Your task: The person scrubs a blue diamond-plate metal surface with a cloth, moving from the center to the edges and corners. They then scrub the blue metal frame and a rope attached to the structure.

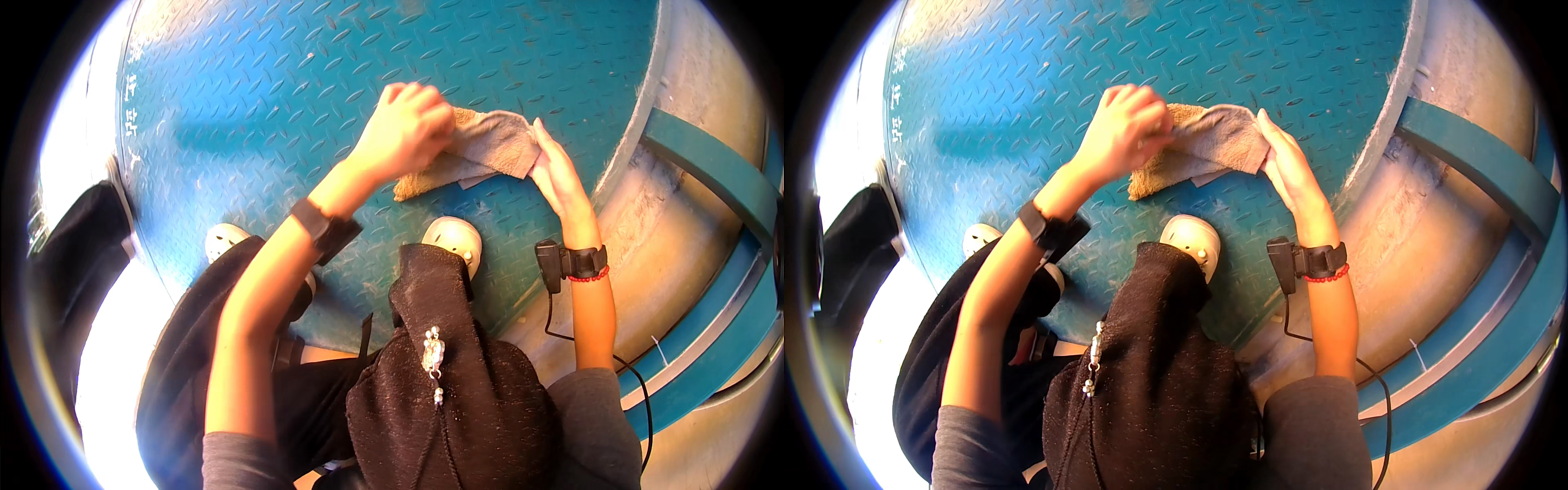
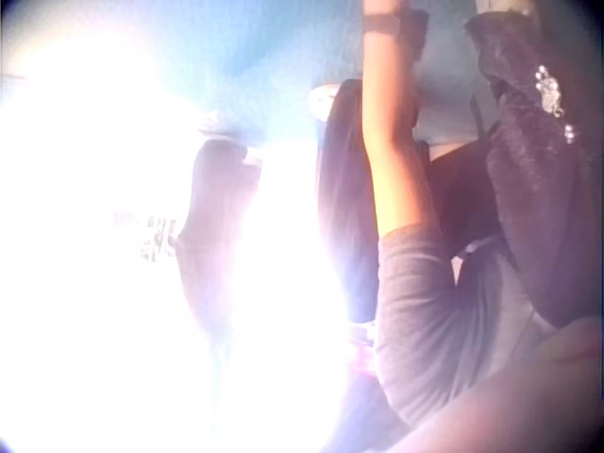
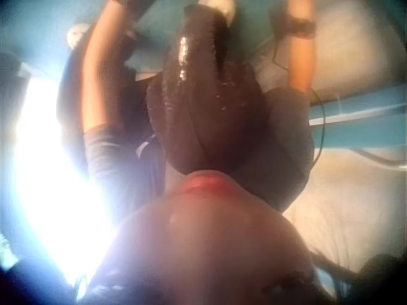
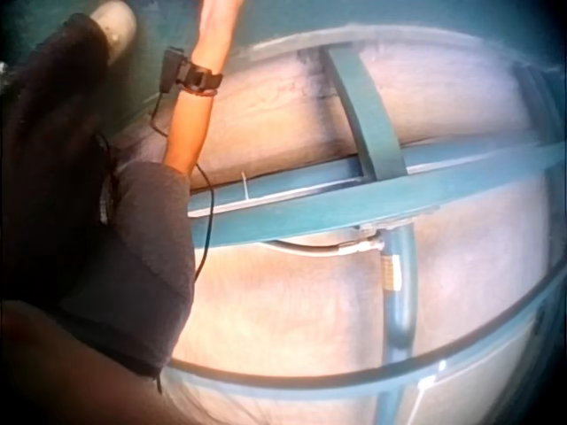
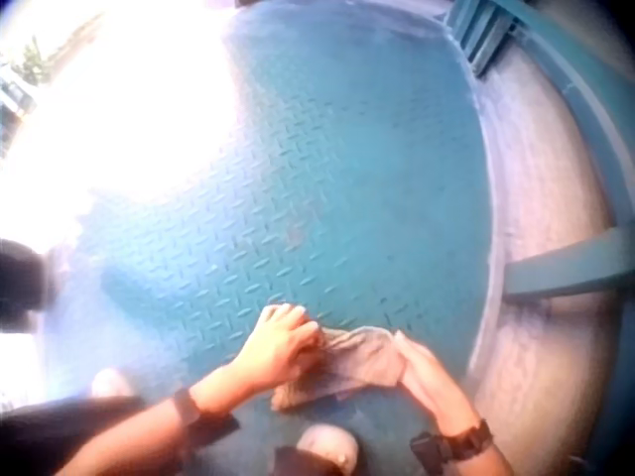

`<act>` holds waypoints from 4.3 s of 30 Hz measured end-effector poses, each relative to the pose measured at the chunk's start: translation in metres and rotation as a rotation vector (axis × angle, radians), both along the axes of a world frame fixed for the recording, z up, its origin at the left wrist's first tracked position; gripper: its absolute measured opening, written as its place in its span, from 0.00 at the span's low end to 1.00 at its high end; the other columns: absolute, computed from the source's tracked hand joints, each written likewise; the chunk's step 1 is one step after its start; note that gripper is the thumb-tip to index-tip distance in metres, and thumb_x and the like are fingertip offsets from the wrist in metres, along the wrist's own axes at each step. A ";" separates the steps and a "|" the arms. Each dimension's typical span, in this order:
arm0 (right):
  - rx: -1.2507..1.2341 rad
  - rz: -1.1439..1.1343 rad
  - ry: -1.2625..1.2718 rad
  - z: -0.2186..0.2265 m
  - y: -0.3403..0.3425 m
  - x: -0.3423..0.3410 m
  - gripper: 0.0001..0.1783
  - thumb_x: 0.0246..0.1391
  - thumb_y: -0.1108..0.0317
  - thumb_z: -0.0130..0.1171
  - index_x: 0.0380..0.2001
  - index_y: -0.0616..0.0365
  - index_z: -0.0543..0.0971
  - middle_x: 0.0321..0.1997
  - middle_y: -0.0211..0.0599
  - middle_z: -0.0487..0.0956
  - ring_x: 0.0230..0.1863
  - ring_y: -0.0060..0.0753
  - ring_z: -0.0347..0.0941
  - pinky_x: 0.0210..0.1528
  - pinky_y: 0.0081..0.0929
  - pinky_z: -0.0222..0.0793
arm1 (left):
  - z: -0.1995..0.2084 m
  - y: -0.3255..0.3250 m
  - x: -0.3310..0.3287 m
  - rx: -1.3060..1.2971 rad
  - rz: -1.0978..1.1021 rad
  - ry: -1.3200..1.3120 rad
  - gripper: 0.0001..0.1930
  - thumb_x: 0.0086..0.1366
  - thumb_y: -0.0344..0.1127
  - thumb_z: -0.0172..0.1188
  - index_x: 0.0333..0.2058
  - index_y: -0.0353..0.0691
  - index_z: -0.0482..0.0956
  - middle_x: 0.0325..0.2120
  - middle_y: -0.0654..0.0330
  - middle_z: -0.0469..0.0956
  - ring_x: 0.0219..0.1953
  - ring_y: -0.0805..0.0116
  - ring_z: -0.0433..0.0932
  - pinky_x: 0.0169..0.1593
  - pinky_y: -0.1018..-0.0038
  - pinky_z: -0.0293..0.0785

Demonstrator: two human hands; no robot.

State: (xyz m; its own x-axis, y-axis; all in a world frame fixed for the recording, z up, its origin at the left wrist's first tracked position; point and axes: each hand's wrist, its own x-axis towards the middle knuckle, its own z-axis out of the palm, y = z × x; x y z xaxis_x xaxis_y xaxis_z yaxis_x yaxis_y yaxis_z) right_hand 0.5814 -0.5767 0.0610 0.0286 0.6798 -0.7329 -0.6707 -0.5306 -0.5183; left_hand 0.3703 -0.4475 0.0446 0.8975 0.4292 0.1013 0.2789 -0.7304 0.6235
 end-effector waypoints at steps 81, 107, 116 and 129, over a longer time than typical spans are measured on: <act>-0.147 0.075 0.044 0.340 -0.090 -0.179 0.20 0.45 0.79 0.51 0.46 0.64 0.70 0.43 0.32 0.75 0.45 0.22 0.69 0.48 0.21 0.63 | 0.384 -0.066 -0.104 -1.741 0.427 0.387 0.11 0.58 0.25 0.58 0.41 0.41 0.73 0.35 0.68 0.75 0.35 0.80 0.72 0.40 0.80 0.68; -0.141 -0.089 -0.005 0.432 -0.087 -0.322 0.16 0.42 0.67 0.63 0.34 0.64 0.76 0.29 0.36 0.79 0.33 0.21 0.73 0.38 0.23 0.67 | 0.481 -0.004 -0.216 -1.443 0.700 0.571 0.12 0.55 0.22 0.57 0.40 0.33 0.72 0.34 0.61 0.76 0.37 0.74 0.74 0.44 0.79 0.68; -0.476 -0.251 -0.236 0.427 -0.128 -0.329 0.18 0.40 0.69 0.65 0.36 0.62 0.73 0.32 0.32 0.76 0.36 0.22 0.71 0.41 0.22 0.66 | 0.481 -0.042 -0.182 -1.504 0.397 0.632 0.20 0.52 0.19 0.59 0.44 0.36 0.67 0.38 0.62 0.73 0.42 0.74 0.71 0.48 0.78 0.67; -0.337 -0.635 -0.233 0.403 -0.015 -0.355 0.18 0.46 0.63 0.62 0.36 0.66 0.75 0.31 0.44 0.79 0.34 0.33 0.76 0.39 0.27 0.69 | 0.459 0.095 -0.152 -1.077 0.160 0.712 0.14 0.64 0.35 0.55 0.44 0.35 0.68 0.34 0.60 0.75 0.39 0.77 0.70 0.44 0.79 0.65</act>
